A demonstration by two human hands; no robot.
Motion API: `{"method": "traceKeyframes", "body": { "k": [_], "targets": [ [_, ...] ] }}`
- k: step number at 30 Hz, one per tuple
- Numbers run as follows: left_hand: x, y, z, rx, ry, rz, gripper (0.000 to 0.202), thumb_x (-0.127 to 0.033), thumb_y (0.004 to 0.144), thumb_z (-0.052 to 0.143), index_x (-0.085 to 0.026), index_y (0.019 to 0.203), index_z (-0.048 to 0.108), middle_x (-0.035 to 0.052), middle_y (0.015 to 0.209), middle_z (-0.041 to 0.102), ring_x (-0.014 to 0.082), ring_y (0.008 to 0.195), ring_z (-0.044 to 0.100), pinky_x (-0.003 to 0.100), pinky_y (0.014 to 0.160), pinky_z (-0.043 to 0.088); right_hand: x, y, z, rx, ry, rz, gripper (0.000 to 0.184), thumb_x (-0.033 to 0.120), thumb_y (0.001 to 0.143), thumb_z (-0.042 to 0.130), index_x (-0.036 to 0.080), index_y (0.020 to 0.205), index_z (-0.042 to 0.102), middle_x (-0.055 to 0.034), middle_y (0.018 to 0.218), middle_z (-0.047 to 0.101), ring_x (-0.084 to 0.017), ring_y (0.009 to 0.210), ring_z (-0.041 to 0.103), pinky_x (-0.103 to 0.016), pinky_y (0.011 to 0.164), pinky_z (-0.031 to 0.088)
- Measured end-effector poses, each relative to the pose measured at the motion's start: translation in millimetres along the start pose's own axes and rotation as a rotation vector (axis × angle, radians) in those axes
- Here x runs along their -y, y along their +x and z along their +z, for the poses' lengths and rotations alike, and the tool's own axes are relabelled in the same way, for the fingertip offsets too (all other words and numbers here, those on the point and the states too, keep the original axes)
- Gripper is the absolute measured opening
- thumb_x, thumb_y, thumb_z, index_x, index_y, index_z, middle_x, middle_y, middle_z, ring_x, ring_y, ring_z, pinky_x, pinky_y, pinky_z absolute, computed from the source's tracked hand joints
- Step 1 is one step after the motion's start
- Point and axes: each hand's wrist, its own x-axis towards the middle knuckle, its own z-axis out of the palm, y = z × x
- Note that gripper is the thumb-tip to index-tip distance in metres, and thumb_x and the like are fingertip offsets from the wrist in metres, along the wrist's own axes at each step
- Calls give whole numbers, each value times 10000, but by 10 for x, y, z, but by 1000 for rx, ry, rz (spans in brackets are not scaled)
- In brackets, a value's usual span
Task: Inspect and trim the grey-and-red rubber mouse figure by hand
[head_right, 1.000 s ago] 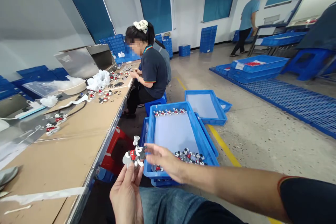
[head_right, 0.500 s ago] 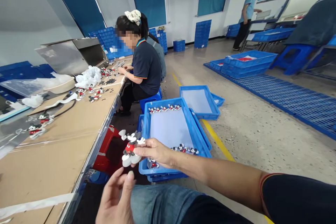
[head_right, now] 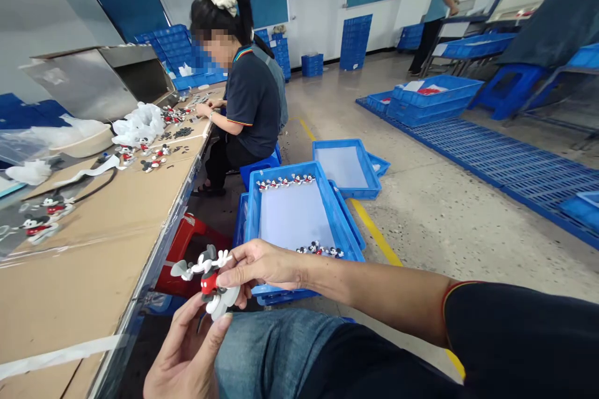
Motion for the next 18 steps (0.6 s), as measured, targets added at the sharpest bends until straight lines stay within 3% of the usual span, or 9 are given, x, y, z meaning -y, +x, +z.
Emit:
{"method": "traceKeyframes", "body": {
  "k": [8, 12, 18],
  "targets": [
    [-89, 47, 63, -42, 53, 118, 357, -118, 611, 840, -232, 940, 763, -32, 966, 737, 128, 878, 690, 168, 852, 550, 0, -22, 107, -109, 20, 4, 396, 395, 659, 841, 96, 783, 613, -21, 601, 662, -76, 424, 549, -189, 450, 380],
    [-150, 45, 108, -85, 68, 104, 317, -157, 593, 854, -246, 886, 771, -53, 921, 743, 111, 821, 698, 141, 817, 554, -4, -18, 116, -117, 43, 7, 408, 393, 640, 852, 97, 782, 610, -27, 617, 672, -85, 431, 563, -200, 461, 402],
    [-169, 56, 95, -37, 146, 121, 269, -199, 629, 844, -245, 885, 775, -32, 915, 744, 125, 800, 699, 148, 763, 567, -46, -6, 106, -139, 83, 10, 400, 383, 635, 856, 100, 775, 610, -20, 623, 673, -91, 452, 572, -206, 466, 396]
  ]
}}
